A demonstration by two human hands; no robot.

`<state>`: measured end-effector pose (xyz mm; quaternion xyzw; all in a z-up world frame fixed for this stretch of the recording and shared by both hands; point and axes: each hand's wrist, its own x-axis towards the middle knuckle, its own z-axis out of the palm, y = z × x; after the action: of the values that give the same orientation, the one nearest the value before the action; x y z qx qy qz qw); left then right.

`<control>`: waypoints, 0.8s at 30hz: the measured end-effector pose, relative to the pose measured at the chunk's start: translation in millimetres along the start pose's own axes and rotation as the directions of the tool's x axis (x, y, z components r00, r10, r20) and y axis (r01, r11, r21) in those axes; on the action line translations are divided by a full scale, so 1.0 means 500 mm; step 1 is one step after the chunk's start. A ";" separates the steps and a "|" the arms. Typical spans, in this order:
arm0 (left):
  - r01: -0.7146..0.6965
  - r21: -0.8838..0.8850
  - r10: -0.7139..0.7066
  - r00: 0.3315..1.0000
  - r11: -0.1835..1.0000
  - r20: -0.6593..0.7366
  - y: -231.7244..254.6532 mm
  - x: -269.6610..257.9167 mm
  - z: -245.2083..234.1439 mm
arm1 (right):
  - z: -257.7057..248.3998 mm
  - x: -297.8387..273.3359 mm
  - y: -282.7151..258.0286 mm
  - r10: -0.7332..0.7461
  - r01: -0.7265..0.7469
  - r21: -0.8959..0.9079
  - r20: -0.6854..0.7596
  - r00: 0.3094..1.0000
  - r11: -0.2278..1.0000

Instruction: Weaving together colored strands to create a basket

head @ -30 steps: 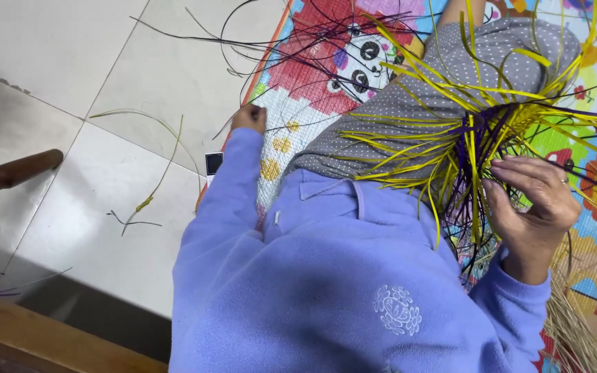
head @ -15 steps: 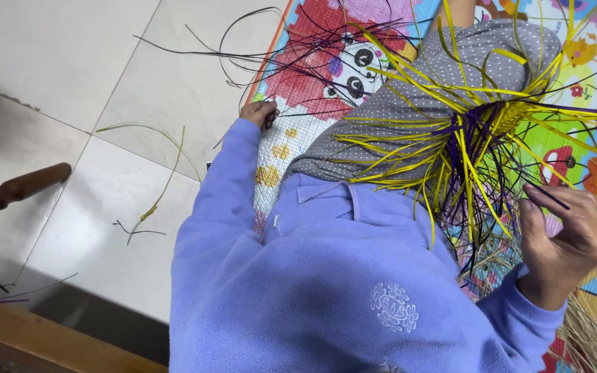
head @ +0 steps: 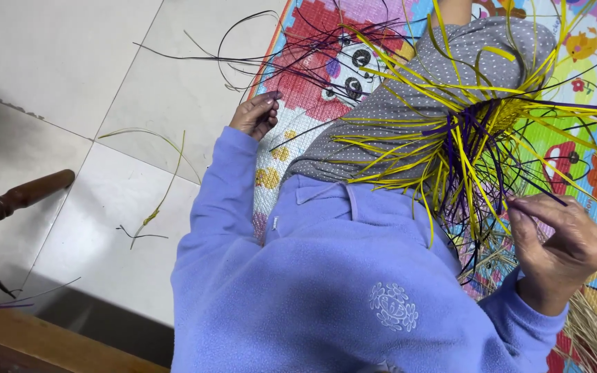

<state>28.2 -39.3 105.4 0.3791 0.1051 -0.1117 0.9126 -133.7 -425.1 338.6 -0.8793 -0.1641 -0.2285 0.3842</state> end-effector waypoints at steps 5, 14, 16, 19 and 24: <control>-0.031 -0.101 0.046 0.987 0.994 0.151 0.025 -0.055 0.061 | 0.005 -0.004 -0.025 0.079 -0.084 0.130 0.049 0.996 0.988; -0.127 0.320 -0.123 0.746 0.939 0.655 -0.002 -0.230 0.281 | 0.037 0.040 -0.102 0.000 -0.019 0.079 0.238 0.971 0.997; -0.333 0.455 -0.036 0.775 0.826 0.631 -0.004 -0.276 0.347 | 0.063 0.054 -0.088 -0.155 0.116 0.174 0.227 0.961 0.978; -0.467 0.484 -0.027 0.698 0.740 0.716 -0.009 -0.288 0.414 | 0.088 0.061 -0.086 -0.146 0.101 0.206 0.218 0.965 0.973; -0.549 0.487 -0.003 0.662 0.679 0.749 -0.027 -0.287 0.455 | 0.098 0.043 -0.068 -0.088 0.033 0.251 0.213 0.973 0.967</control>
<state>-88.3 -193.3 293.2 0.6253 -0.3591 -0.1256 0.6814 -117.7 -363.9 341.1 -0.8395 -0.2600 -0.1183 0.4622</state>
